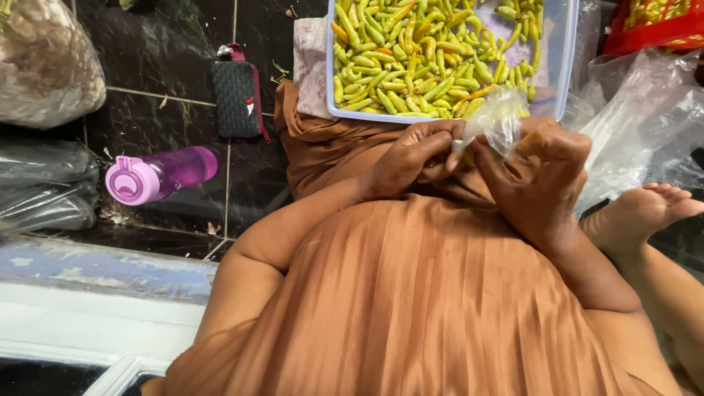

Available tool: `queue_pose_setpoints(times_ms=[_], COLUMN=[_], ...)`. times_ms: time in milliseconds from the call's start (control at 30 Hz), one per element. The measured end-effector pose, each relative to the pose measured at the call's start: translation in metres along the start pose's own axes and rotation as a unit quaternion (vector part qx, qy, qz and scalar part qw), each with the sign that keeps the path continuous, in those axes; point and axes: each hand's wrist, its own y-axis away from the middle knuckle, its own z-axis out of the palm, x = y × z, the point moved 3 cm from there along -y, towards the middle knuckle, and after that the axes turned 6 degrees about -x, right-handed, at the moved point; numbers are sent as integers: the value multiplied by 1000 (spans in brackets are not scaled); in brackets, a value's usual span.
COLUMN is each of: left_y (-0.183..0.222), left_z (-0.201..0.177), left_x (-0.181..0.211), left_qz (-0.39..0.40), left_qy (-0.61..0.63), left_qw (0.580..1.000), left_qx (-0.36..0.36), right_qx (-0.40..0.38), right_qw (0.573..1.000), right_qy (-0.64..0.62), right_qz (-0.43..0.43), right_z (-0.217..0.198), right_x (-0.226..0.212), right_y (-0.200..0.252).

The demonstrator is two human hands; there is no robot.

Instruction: The person sits on the floor and packs small green vegetables from a plastic tray into clear plastic bags. They repeatedly pick up vegetables, place them into bags, and set the filled bags aside.

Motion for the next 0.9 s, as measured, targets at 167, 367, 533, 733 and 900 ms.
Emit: queue_pose_setpoints(times_ms=[167,367,533,733,900], left_y=[0,-3,6,8,4], left_z=[2,-10,-2,15,-8], left_x=[3,-13,-13,3,-24], left_qz=[-13,31,39,24,30], left_qy=[26,-28,-72,-104,-69], left_qw=[999,999,994,994,996], left_qx=[39,35,72,18,38], right_qx=[-29,-34,-145,-218,-144], right_qw=[997,998,988,967,950], right_qy=[54,38,-8,-126,-238], right_qz=[36,-22,55,45,143], right_z=[-3,1,-4,-12,1], right_x=[-9,-14,-13,-10,-8], right_y=[3,-9,-20,-27,-27])
